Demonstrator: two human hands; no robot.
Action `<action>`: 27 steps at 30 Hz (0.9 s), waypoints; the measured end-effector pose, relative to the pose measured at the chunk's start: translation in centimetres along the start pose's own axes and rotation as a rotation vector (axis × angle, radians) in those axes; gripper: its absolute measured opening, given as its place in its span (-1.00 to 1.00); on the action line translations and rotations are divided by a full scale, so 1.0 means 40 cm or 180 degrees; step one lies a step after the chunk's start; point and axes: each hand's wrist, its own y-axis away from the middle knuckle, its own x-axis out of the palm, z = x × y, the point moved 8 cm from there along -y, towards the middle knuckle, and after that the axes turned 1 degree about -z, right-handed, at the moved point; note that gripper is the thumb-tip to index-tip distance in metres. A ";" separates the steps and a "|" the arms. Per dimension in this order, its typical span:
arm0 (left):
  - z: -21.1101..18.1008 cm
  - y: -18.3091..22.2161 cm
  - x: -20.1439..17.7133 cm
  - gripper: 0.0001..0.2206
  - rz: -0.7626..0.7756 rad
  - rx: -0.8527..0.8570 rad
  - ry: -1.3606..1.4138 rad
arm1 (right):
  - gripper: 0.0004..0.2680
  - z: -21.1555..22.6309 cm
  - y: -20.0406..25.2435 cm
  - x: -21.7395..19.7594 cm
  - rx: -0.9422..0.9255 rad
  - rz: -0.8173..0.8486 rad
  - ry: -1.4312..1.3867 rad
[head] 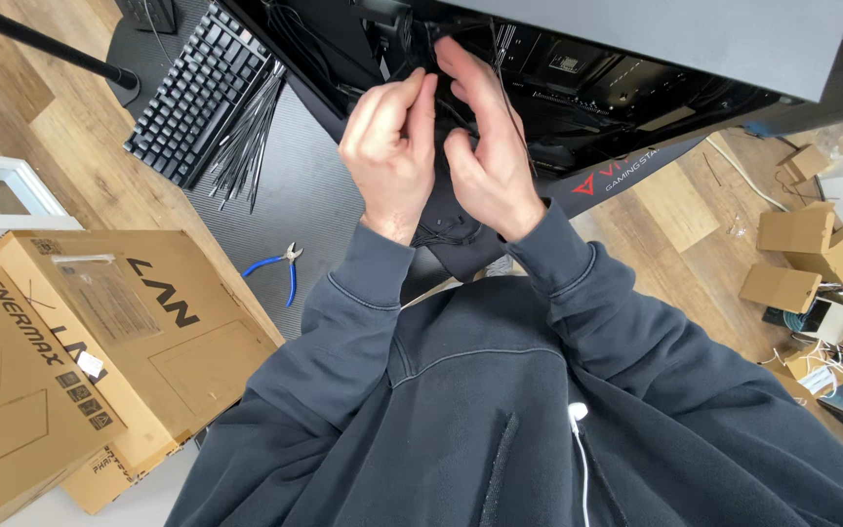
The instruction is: The person organizes and connects multiple black internal cables inside a computer case by hand, grouping them together and tucking them into the internal frame.
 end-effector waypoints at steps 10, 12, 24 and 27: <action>0.010 0.024 0.054 -0.91 -0.0083 -0.0389 0.0166 | -0.42 -0.093 -0.008 0.034 0.0387 0.0229 -0.1696; 0.008 0.027 0.069 -0.90 -0.0067 -0.0353 0.0188 | -0.39 -0.143 0.005 0.042 0.0570 0.0159 -0.2270; 0.000 0.042 0.113 -0.85 0.0338 0.0617 -0.0732 | -0.47 -0.240 0.000 0.086 0.1117 0.0308 -0.4407; -0.010 0.034 0.136 -0.91 0.0319 0.0815 -0.1243 | -0.51 -0.239 -0.006 0.087 0.1223 0.0269 -0.4453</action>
